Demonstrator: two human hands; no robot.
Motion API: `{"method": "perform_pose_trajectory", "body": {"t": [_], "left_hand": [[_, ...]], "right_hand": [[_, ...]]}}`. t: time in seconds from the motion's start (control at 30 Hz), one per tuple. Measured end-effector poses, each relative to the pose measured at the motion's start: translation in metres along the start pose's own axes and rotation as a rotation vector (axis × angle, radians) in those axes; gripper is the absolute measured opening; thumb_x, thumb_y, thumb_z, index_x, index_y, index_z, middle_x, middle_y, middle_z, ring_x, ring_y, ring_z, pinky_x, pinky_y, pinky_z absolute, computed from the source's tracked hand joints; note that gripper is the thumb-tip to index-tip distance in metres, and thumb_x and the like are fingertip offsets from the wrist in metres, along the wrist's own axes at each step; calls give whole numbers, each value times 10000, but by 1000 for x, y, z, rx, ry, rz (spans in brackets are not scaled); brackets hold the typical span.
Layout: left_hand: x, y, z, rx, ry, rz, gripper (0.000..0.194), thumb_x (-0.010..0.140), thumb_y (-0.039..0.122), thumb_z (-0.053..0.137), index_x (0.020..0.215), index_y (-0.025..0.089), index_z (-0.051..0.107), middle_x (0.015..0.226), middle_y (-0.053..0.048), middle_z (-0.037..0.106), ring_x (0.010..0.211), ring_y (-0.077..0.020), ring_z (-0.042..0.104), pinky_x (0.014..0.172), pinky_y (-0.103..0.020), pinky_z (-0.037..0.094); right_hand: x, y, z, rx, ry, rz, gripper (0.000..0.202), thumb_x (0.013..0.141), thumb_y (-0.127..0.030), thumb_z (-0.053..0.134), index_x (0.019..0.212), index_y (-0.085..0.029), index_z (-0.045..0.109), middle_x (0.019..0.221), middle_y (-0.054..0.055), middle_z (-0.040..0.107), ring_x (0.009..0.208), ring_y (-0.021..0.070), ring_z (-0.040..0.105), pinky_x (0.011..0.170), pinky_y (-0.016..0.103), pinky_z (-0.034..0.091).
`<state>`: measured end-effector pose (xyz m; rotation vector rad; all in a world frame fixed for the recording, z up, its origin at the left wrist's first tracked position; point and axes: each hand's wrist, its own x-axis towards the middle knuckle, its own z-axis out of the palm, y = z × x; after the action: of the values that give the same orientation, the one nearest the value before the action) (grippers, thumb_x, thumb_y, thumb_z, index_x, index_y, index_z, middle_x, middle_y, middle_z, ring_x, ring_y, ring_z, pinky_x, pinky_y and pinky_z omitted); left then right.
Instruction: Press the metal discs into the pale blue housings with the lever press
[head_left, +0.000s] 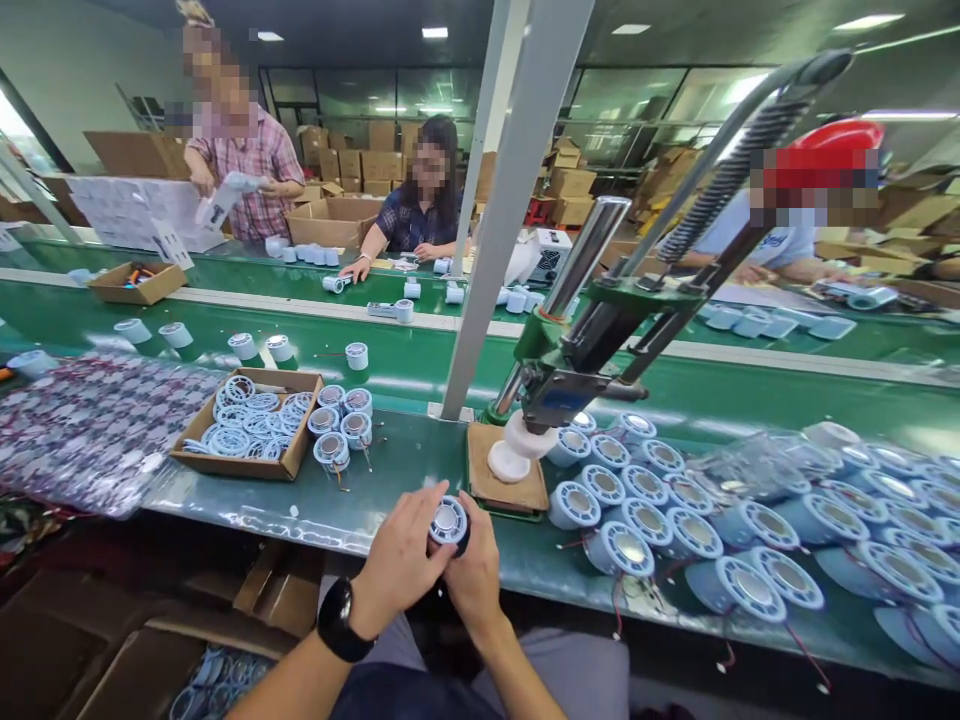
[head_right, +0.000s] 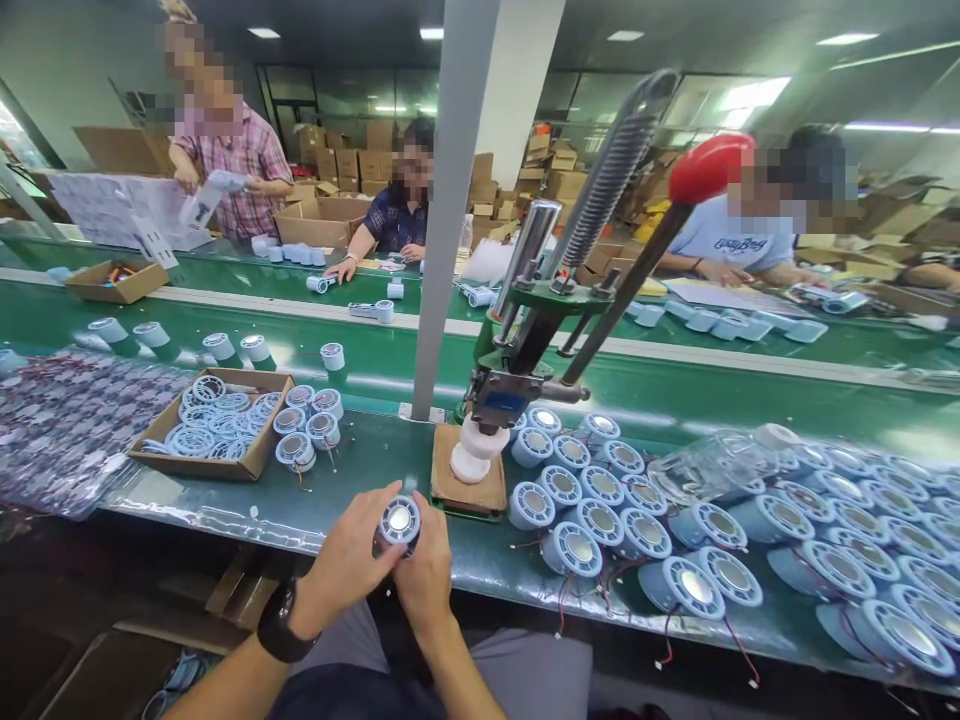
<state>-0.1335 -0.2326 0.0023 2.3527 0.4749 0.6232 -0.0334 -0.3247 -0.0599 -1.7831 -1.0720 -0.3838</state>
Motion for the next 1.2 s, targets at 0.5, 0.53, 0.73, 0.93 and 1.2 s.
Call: {"method": "perform_pose_trajectory", "body": {"t": [0.5,0.53,0.73,0.93,1.2], "left_hand": [[3,1,-1,-23,-81,-41,683,812,179,597,1459,230,384,1350,-95,591,1258,-258,536,1105,-460,433],[3,3,-2,-18,-86,-52,675,818,180,589,1459,231,386,1361,-96,583,1268,-259,529,1108,-460,430],[0,10,1,-57,-67,-219,725,791,159,598,1474,219,363,1334,-109,586,1264,-263,528,1115,-463,418],[-4,0,15,-164,-102,-225,634,822,210,564,1438,169,421,1465,-142,489,1357,-274,466,1151,-458,383],[37,-2,7,-211,-51,-264,555,665,184,675,1217,172,617,1184,-80,705,1090,-264,653,1010,-408,499]], "right_hand": [[-3,3,0,80,-24,52,666,935,-390,594,1490,-158,308,1150,148,584,1006,233,583,844,379,552],[-4,3,0,89,-25,56,658,935,-384,591,1488,-162,310,1153,148,582,1008,235,581,845,381,551],[-3,1,-1,150,-29,90,640,934,-360,586,1485,-174,319,1167,143,578,1023,241,568,840,380,543],[0,2,-3,128,-124,41,517,926,-241,548,1424,-196,416,1209,119,574,1072,241,548,898,396,531],[56,-4,-74,-21,-282,-140,583,859,-176,553,1431,-203,443,1319,117,525,1194,245,550,945,394,556]]}}
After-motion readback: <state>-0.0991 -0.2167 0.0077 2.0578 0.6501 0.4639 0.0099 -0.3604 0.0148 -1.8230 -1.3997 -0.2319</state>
